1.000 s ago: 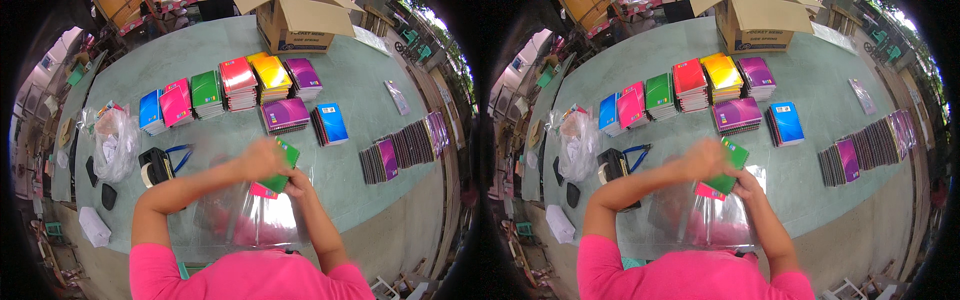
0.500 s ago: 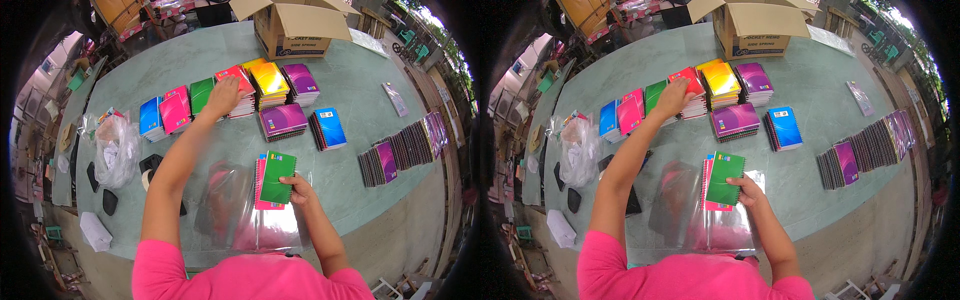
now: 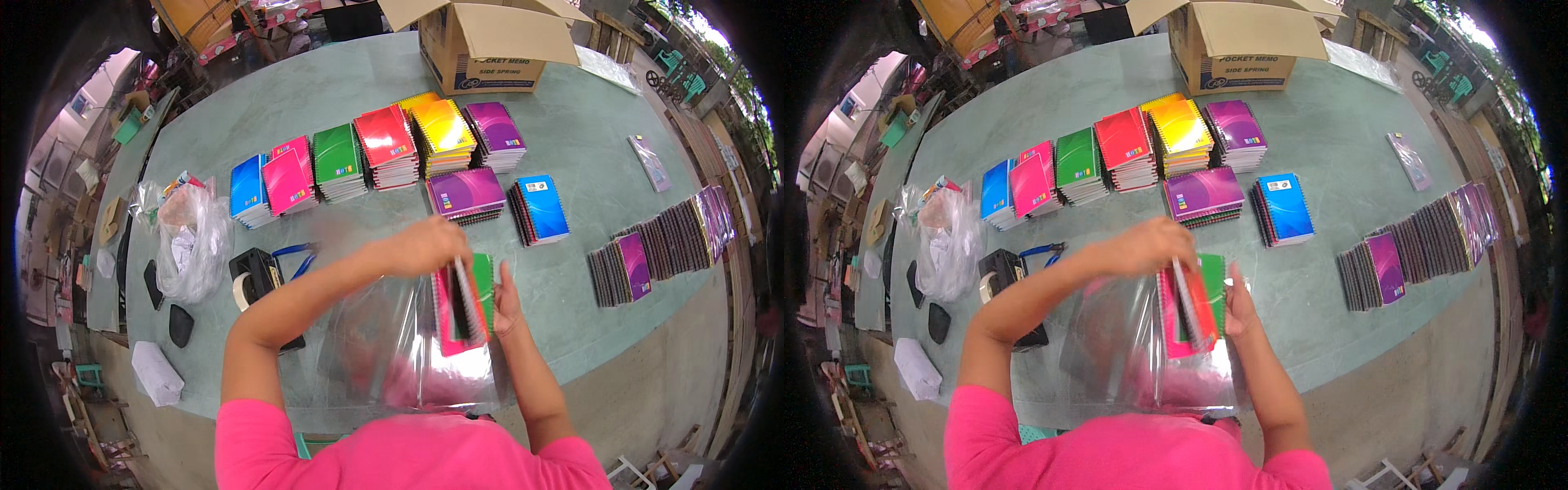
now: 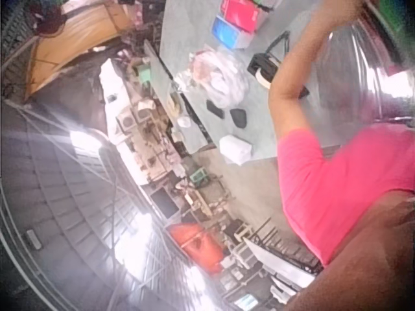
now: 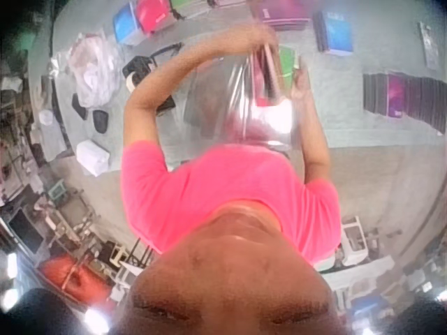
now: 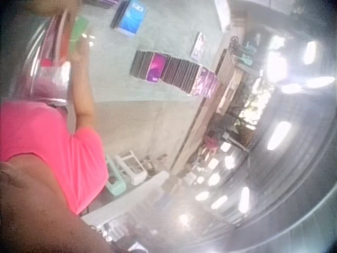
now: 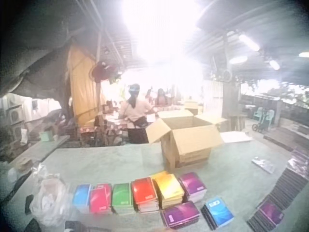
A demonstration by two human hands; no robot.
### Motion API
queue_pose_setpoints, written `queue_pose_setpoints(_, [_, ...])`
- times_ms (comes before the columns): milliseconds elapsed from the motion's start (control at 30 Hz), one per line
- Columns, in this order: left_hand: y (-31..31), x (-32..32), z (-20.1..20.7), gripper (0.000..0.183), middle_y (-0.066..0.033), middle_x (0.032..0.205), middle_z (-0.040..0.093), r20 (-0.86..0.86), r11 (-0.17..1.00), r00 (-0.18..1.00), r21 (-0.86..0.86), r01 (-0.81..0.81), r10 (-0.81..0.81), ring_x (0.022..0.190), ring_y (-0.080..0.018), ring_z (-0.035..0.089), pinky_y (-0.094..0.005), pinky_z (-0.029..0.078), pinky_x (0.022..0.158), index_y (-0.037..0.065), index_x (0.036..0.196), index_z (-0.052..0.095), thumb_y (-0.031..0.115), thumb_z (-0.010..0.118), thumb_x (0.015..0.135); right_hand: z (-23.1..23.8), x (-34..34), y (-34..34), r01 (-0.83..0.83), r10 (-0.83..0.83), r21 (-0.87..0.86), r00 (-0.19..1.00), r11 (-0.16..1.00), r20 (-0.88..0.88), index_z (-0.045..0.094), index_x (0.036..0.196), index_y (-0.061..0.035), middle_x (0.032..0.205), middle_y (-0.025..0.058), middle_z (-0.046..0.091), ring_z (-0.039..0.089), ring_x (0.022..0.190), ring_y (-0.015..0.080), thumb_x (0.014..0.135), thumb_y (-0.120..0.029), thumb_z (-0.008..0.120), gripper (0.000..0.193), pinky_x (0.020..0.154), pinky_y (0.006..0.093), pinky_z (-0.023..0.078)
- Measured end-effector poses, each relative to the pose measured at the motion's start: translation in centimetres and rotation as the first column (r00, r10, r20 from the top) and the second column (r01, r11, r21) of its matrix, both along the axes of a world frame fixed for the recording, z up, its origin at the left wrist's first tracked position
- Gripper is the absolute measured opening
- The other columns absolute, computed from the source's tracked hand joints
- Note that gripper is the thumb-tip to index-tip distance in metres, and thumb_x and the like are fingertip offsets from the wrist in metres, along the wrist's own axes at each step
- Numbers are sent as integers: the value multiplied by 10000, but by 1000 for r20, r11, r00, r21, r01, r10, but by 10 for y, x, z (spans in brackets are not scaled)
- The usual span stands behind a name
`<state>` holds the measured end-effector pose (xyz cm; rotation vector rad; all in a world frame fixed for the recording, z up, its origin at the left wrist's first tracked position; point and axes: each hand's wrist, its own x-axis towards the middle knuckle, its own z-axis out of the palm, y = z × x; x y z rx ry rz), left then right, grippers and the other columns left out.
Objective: The person picks up several small notebooks, stacks them together by hand, and places them into a clear plastic sleeve. They then pick up a piece of adhesive tape from a dispenser and seal the sleeve.
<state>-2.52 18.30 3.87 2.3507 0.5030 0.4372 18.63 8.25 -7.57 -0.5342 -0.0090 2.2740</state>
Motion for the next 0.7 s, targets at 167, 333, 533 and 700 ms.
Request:
queue_pose_setpoints(167, [74,-23,-45,284,-188,1064,590,-50,603,763,646,-468,645,1071,-291,534,-439,414,906,7,952,624,240,596,792,4,-3,-7,-162,124,108,947,981,297,456,1200,7,1082,142,593,618,952,219,732,-51,691,527,845,350,517])
queue_pose_setpoints(333, [109,-63,-51,285,-203,1016,620,-167,558,591,595,-578,790,944,-306,609,-405,484,805,-43,933,607,222,582,833,11,-1,0,-159,73,166,899,973,432,451,1196,16,1077,129,591,616,949,212,727,-41,680,525,832,333,513])
queue_pose_setpoints(533, [53,-33,32,211,-121,997,645,255,818,783,-282,-501,567,957,-290,610,-384,478,839,85,979,644,116,583,779,-5,14,6,8,-38,-141,977,990,-211,440,1225,44,1124,190,585,616,979,282,786,-121,664,520,880,405,501])
queue_pose_setpoints(700, [10,24,1,291,-186,1164,569,-170,933,971,293,210,-165,1173,-323,477,-439,372,980,48,985,640,5,530,719,19,12,-2,134,-134,23,990,991,35,498,1182,19,1135,174,586,617,979,270,789,-77,633,427,902,394,487])
